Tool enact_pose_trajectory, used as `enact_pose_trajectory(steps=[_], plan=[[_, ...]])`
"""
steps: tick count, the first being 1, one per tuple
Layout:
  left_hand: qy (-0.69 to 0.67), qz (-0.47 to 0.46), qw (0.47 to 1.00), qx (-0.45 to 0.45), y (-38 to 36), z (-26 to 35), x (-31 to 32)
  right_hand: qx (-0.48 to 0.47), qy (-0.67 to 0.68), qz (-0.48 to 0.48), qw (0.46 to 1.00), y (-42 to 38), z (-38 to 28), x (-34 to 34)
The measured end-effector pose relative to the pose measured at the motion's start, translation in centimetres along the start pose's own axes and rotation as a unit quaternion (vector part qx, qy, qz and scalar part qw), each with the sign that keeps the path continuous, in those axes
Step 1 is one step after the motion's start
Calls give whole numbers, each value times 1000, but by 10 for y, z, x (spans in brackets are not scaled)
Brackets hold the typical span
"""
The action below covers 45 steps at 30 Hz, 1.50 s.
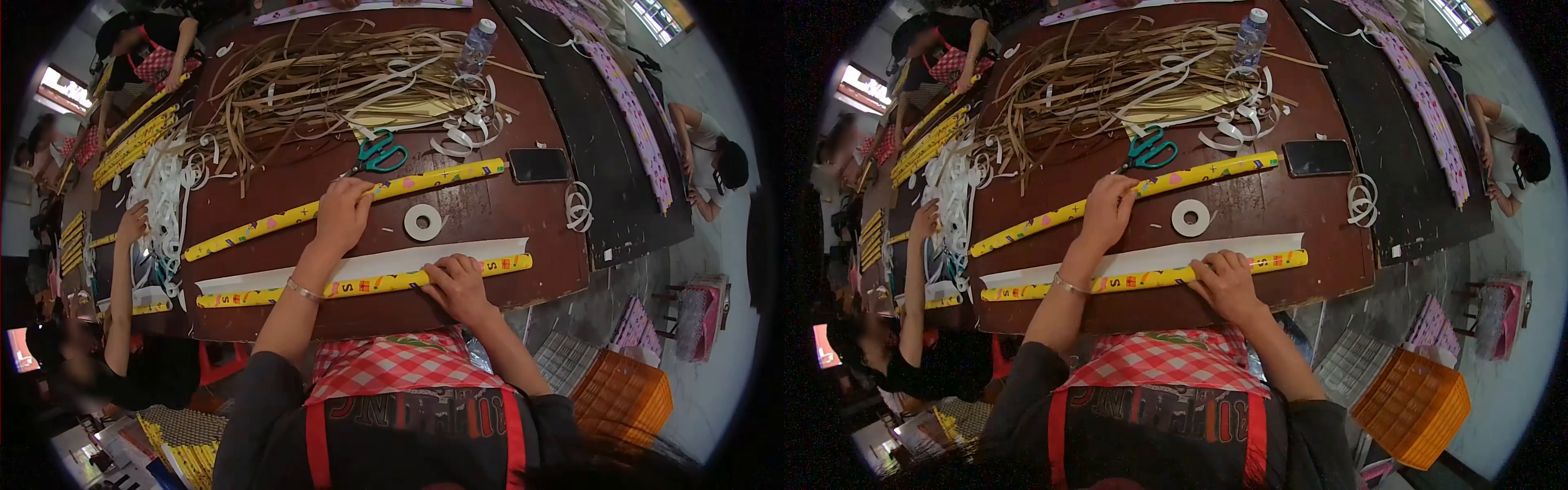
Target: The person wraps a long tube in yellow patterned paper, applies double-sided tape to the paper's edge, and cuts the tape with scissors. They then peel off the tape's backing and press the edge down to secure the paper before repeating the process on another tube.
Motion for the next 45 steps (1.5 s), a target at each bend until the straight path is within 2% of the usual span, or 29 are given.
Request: enact_pose_trajectory(steps=[2,4,8,24,27,30,33,36,38,42,43,45], plan=[[43,8,999,10,11,-9,14,-1,-2,3,1000,0,1,0],[102,-43,994,23,16,-14,21,2,2,-1,1000,0,2,0],[118,-71,990,5,24,-19,22,16,3,-6,1000,0,0,-2],[113,-100,988,29,24,-20,18,11,16,1,1000,1,2,0],[154,-102,981,51,22,-17,15,8,15,5,1000,1,3,0],[177,-126,976,30,23,-14,15,8,17,6,1000,1,2,-1],[161,-95,981,46,31,-6,14,10,14,1,1000,3,2,-1],[109,-95,989,-5,56,0,19,11,12,-2,1000,2,1,-2],[70,-46,995,-45,72,-8,26,4,15,-1,1000,3,2,-2],[100,-5,994,-49,84,-19,32,14,27,-9,999,4,2,-2],[98,-8,994,-48,85,-5,27,17,28,-8,999,3,2,-2],[-22,-140,989,34,77,31,19,17,27,-2,999,4,4,-2]])
Point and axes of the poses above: each hand's wrist, its own y-axis towards the middle knuckle, its own x-axis out of the palm, z = x × y, the point moved 1 cm from there along y, towards the middle knuckle, and after that the axes turned 9 degrees about y, right-handed, at the moved point
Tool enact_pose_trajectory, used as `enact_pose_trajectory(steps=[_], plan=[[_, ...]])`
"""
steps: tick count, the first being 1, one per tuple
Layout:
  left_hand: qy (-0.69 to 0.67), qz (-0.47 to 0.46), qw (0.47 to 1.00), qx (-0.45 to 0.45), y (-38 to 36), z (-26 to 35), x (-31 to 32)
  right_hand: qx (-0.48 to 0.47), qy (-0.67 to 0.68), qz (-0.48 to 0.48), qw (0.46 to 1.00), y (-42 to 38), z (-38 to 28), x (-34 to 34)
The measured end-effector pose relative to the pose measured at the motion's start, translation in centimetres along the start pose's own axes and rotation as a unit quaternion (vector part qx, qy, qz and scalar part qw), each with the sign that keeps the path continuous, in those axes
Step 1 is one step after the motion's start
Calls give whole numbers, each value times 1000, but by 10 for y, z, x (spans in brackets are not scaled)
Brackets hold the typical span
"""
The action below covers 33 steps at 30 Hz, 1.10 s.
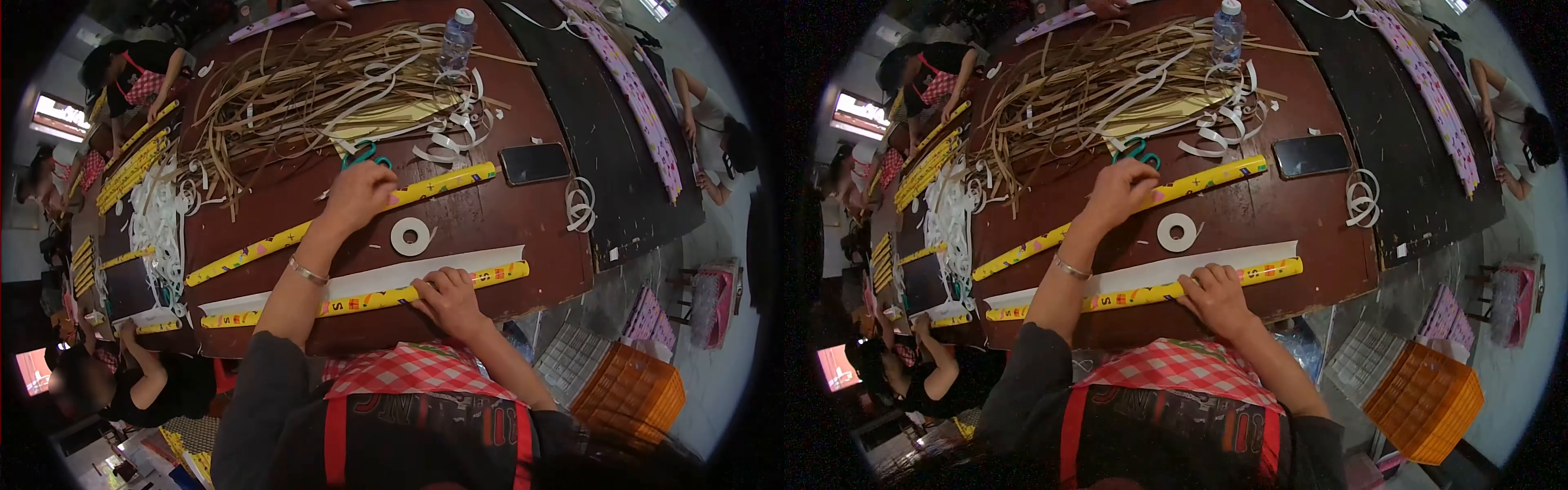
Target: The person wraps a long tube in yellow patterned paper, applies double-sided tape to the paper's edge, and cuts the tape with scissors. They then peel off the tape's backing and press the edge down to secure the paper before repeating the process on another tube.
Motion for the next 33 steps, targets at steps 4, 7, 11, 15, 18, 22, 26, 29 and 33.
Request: enact_pose_trajectory(steps=[4,7,11,15,18,22,26,29,33], plan=[[88,-238,964,83,-30,40,19,7,-2,-20,1000,-1,0,0],[168,-172,964,110,-46,33,36,4,2,-10,1000,-2,1,2],[150,-118,974,120,-58,29,39,6,-3,3,1000,-2,0,1],[150,-89,973,152,-66,29,38,-13,0,12,1000,-2,2,2],[129,-36,981,143,-65,28,38,-14,1,16,1000,-4,3,4],[-205,-74,976,4,-71,49,25,-10,-2,17,1000,-5,3,6],[-540,-330,769,-94,-77,46,50,-16,-7,45,999,-7,2,5],[-553,-324,755,-140,-75,40,69,-30,5,65,997,-12,2,7],[-603,-309,710,-192,-74,34,85,-29,-6,61,998,-16,1,11]])
Point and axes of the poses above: each hand's wrist, its own y-axis towards the middle knuckle, its own x-axis out of the palm, z = x × y, the point moved 1 cm from there along y, towards the middle knuckle, and after that the axes turned 9 degrees about y, right-handed, at the moved point
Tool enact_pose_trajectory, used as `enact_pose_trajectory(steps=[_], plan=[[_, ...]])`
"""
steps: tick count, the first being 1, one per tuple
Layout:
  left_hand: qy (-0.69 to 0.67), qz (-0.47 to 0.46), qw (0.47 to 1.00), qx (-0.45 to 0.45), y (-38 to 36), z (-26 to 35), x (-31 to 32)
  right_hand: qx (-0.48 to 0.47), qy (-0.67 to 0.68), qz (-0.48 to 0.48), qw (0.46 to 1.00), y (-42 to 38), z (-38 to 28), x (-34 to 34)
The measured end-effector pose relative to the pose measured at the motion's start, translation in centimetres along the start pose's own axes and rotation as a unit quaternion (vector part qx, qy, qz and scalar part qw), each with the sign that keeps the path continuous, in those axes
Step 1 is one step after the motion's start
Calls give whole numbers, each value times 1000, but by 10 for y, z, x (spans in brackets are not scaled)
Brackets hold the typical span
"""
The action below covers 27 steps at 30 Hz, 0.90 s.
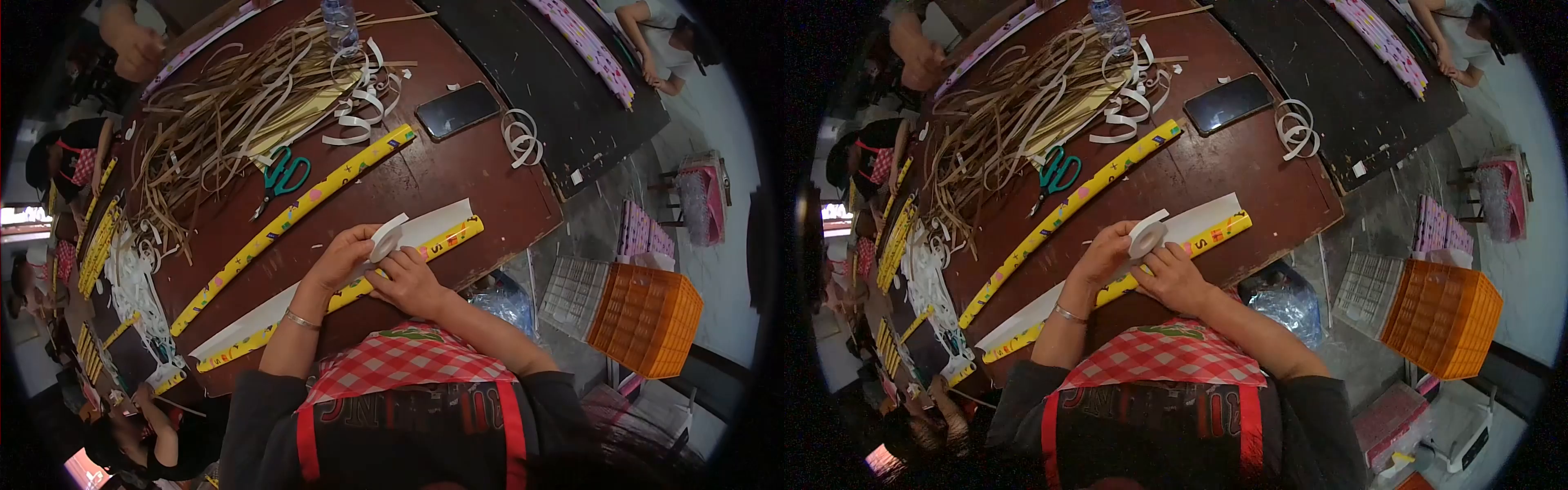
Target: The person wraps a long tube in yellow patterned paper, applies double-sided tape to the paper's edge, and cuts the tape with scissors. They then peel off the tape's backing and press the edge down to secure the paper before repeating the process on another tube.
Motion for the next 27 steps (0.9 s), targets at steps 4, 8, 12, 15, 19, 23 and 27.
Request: enact_pose_trajectory(steps=[4,8,12,15,19,23,27], plan=[[38,16,999,-13,2,2,4,-1,2,-1,1000,-4,1,1],[104,21,994,-8,4,-2,3,5,-16,14,1000,-9,0,0],[98,2,995,-17,6,1,-2,59,-58,-21,996,-15,1,-14],[107,-1,994,-23,7,-3,-3,95,-84,-25,992,-19,4,-23],[150,-17,989,7,12,1,6,88,-87,-2,992,-24,5,-21],[142,-47,988,28,36,0,36,60,-82,19,995,-26,5,-23],[76,-39,996,0,54,-1,45,44,-73,13,996,-24,10,-26]])
Point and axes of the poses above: each hand's wrist, its own y-axis towards the middle knuckle, its own x-axis out of the palm, z = x × y, the point moved 1 cm from there along y, towards the middle knuckle, and after that the axes turned 9 degrees about y, right-handed, at the moved point
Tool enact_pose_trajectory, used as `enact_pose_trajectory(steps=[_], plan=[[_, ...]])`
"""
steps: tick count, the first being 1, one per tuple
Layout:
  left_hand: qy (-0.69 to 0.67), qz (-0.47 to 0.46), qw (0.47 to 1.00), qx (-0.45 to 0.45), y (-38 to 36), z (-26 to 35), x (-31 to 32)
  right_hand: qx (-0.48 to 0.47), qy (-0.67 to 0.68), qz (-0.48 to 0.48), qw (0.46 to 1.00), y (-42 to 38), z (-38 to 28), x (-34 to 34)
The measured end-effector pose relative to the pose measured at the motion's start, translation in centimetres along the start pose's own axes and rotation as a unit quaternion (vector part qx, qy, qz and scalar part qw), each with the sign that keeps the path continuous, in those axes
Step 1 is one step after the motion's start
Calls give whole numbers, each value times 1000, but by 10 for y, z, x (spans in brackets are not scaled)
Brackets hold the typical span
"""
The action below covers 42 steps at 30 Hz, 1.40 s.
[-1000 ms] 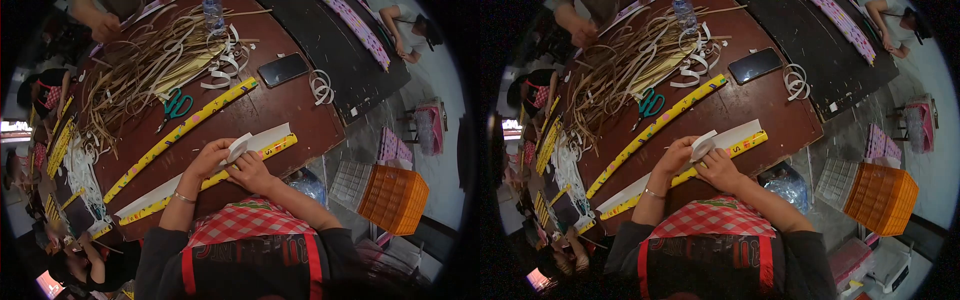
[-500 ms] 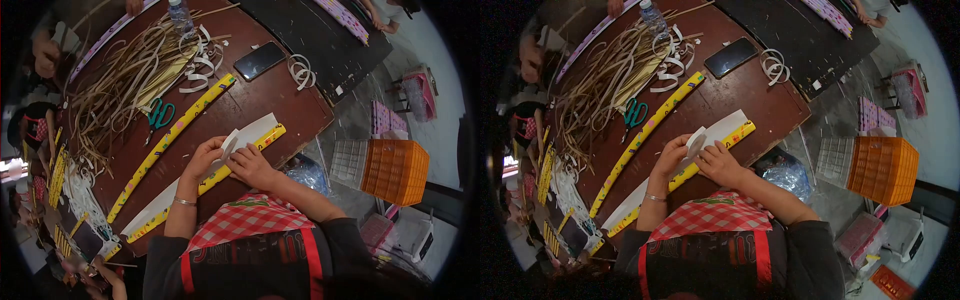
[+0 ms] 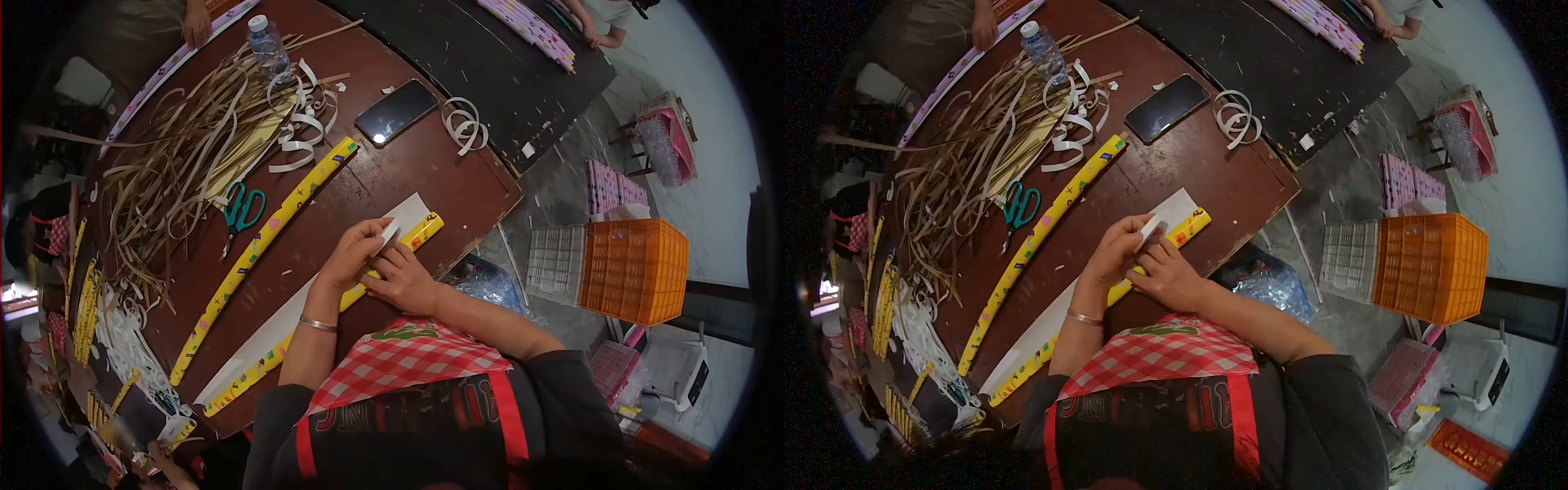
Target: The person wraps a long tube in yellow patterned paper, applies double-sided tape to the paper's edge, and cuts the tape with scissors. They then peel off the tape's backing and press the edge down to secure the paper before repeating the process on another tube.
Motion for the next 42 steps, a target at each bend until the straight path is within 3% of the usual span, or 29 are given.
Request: enact_pose_trajectory(steps=[5,12,14,18,30,42], plan=[[-105,-17,994,4,1,2,-15,-26,57,-5,998,1,10,-14],[-208,-40,977,1,-1,2,-17,89,130,57,986,-3,33,-39],[-180,-69,980,44,0,1,-15,115,156,109,975,-9,42,-46],[-146,-98,983,48,0,-4,-18,168,217,140,951,-10,54,-51],[-87,-71,994,17,-4,3,-14,200,200,131,950,6,50,-55],[-37,-78,995,52,-2,6,-8,220,211,138,942,4,50,-55]])
Point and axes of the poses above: each hand's wrist, its own y-axis towards the middle knuckle, its own x-axis out of the palm, z = x × y, the point moved 1 cm from there along y, towards the middle knuckle, and after that the axes turned 9 degrees about y, right-handed, at the moved point
